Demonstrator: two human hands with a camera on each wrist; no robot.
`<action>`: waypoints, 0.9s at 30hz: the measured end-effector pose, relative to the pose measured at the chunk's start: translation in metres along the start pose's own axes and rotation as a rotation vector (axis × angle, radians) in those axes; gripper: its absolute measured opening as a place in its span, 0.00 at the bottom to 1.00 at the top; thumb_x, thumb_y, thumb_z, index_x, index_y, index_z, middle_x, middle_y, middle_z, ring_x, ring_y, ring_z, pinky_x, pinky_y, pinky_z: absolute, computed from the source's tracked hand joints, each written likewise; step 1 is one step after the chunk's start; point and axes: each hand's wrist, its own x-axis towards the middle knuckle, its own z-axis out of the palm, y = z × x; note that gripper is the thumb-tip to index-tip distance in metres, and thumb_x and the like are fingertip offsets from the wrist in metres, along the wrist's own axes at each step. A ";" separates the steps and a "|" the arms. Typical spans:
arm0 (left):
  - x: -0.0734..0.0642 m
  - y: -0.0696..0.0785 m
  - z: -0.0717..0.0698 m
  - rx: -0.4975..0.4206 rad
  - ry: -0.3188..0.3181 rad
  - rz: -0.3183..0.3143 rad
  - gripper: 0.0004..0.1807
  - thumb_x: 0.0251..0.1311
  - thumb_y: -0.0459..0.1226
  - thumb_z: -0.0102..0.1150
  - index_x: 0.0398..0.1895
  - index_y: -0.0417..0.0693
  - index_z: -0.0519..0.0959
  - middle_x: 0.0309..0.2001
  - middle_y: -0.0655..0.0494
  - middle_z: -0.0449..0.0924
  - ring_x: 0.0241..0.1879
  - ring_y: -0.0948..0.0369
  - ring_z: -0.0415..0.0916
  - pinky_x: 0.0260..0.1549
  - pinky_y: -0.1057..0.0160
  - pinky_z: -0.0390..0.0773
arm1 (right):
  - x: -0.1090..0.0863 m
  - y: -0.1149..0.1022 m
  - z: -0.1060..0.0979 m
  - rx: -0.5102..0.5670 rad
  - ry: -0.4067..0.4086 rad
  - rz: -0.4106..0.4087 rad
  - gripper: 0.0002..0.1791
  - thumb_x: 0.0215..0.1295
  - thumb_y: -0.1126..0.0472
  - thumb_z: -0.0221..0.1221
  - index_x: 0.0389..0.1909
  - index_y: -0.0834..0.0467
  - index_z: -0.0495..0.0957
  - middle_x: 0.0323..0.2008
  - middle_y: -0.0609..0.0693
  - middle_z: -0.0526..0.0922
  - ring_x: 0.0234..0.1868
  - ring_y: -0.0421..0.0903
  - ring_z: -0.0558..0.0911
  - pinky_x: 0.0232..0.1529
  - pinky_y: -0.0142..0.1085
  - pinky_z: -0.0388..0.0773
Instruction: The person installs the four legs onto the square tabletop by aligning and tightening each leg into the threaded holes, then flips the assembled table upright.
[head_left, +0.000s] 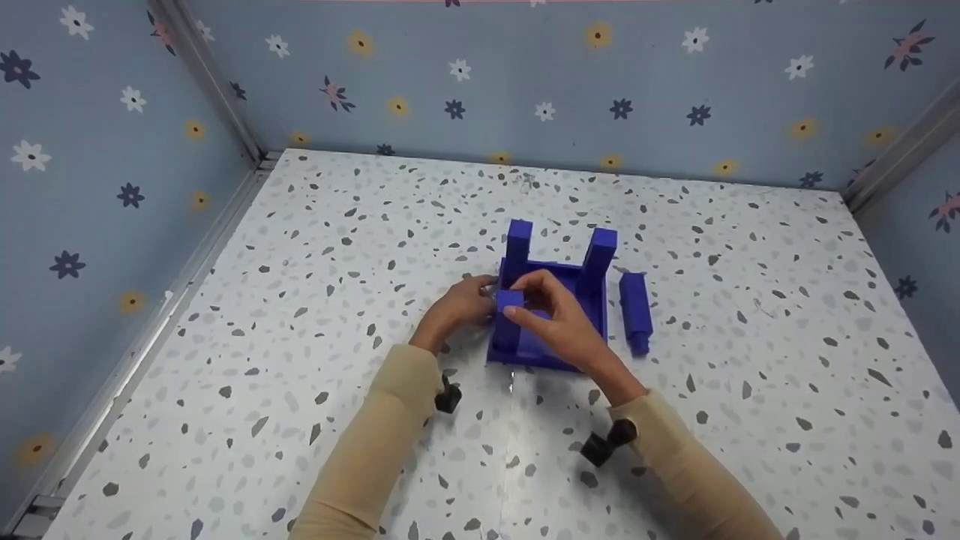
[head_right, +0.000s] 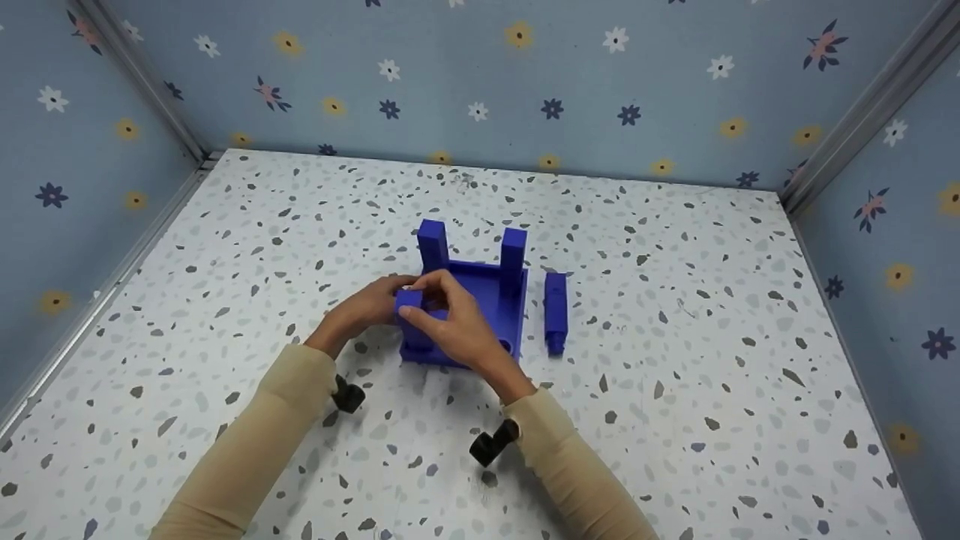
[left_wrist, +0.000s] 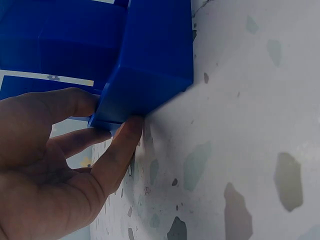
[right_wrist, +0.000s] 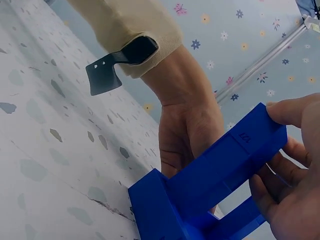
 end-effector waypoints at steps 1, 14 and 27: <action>0.000 0.000 0.000 -0.001 -0.001 -0.001 0.32 0.61 0.42 0.52 0.71 0.60 0.62 0.65 0.49 0.69 0.62 0.51 0.67 0.46 0.34 0.73 | -0.001 -0.005 0.001 -0.013 0.005 0.000 0.16 0.61 0.67 0.61 0.47 0.68 0.70 0.44 0.55 0.76 0.47 0.48 0.76 0.54 0.39 0.74; 0.000 -0.001 0.000 0.066 0.010 0.095 0.32 0.59 0.38 0.50 0.70 0.52 0.64 0.67 0.45 0.67 0.67 0.50 0.63 0.63 0.47 0.65 | -0.011 -0.023 0.013 -0.217 0.143 -0.171 0.17 0.57 0.68 0.65 0.42 0.72 0.72 0.40 0.63 0.78 0.41 0.54 0.81 0.46 0.49 0.80; 0.003 -0.001 0.000 0.049 0.008 0.135 0.32 0.59 0.38 0.53 0.69 0.46 0.64 0.62 0.41 0.72 0.60 0.49 0.71 0.60 0.54 0.69 | -0.006 0.007 0.016 -0.333 0.219 -0.234 0.17 0.54 0.68 0.67 0.42 0.70 0.72 0.39 0.61 0.77 0.40 0.53 0.81 0.42 0.41 0.82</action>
